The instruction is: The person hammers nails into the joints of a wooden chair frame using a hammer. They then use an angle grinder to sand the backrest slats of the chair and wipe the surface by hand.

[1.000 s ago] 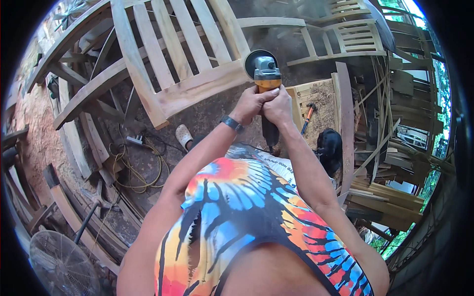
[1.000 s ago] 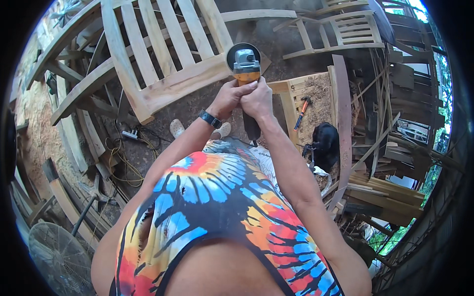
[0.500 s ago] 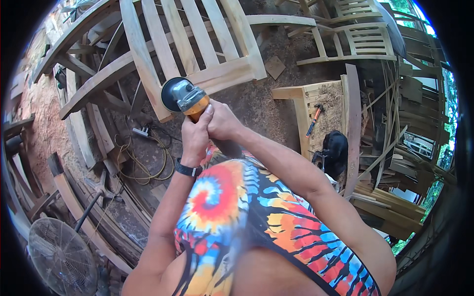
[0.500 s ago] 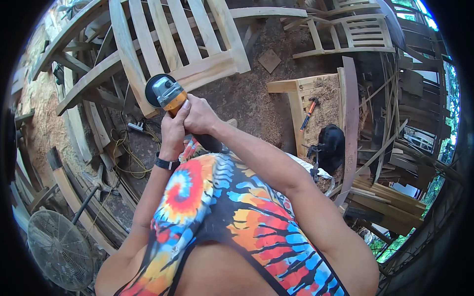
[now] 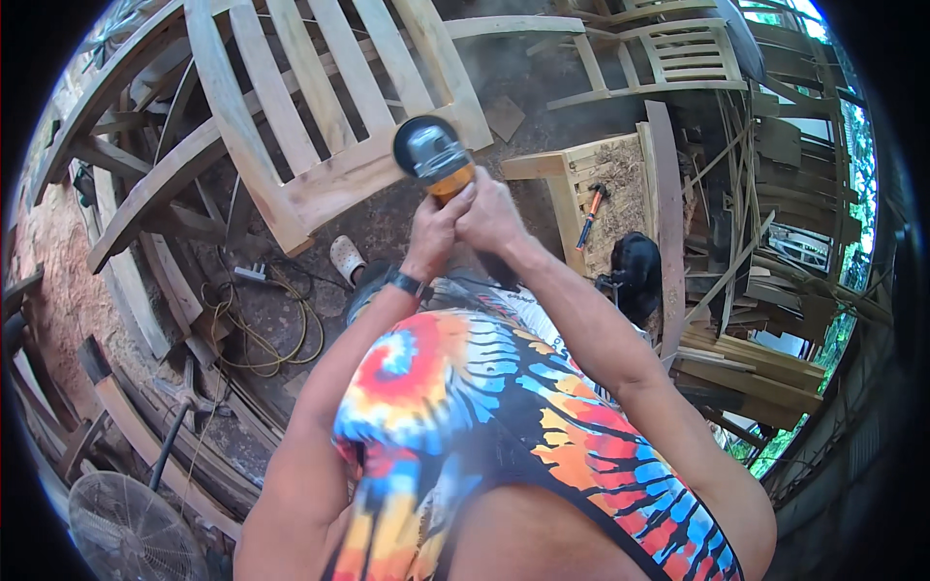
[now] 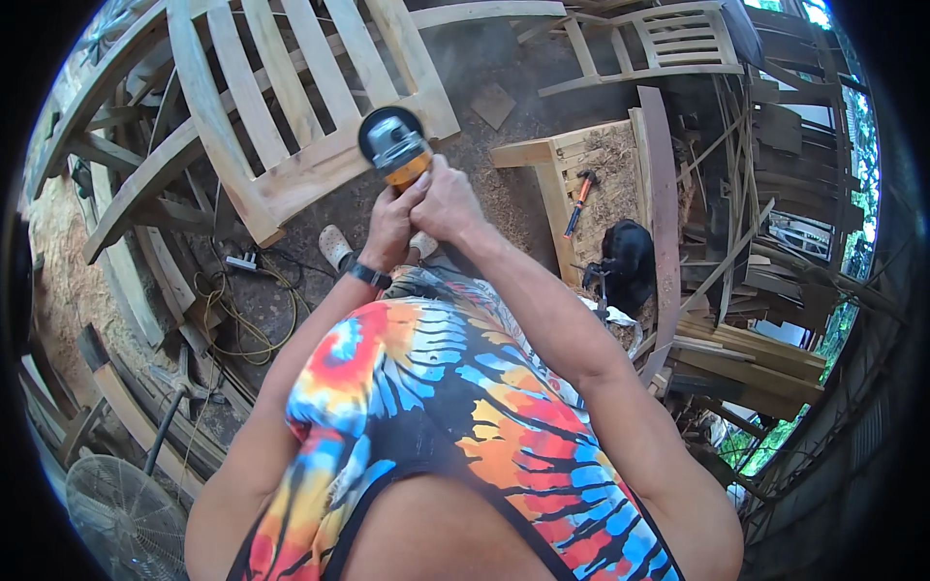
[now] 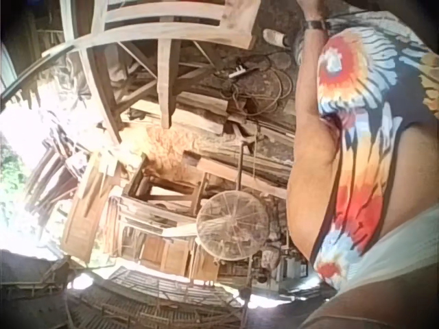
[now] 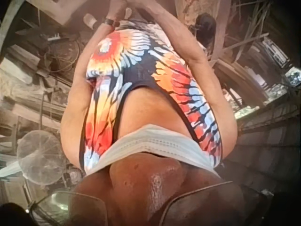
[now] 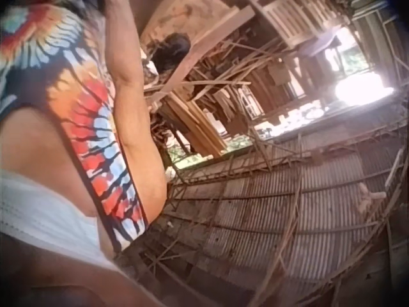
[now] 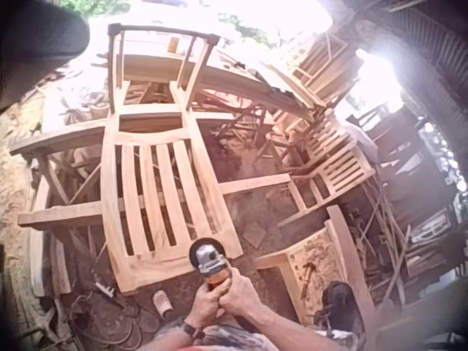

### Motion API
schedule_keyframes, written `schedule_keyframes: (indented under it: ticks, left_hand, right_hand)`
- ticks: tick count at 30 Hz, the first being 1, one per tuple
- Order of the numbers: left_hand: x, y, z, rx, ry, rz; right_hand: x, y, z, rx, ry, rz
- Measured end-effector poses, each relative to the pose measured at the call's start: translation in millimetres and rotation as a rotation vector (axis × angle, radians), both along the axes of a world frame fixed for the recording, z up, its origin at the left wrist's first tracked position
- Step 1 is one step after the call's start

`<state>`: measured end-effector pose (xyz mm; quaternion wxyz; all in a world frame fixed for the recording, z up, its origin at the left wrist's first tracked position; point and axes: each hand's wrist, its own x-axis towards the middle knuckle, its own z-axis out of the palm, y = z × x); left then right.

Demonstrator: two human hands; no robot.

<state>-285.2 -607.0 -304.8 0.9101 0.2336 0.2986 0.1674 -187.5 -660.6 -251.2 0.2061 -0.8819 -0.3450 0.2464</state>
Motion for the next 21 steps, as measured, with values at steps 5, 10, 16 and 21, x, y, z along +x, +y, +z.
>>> schedule_keyframes:
  ticks: [5, 10, 16, 21]
  left_hand:
    - [55.5, 2.1, 11.1, -0.036, -0.234, -0.200]
    - [48.1, 0.4, 33.9, 0.211, -0.186, -0.105]
    - [-42.4, 8.3, 48.6, 0.402, 0.308, 0.187]
    - [-86.9, 22.6, 33.4, 0.320, 0.396, 0.260]
  right_hand:
    - [33.9, -13.4, 21.9, -0.017, -0.201, -0.186]
    - [24.5, -15.6, 38.1, 0.209, -0.083, -0.141]
    - [-30.5, 14.5, 11.1, 0.241, 0.354, 0.146]
    - [-68.6, 44.6, -6.1, 0.244, 0.496, 0.252]
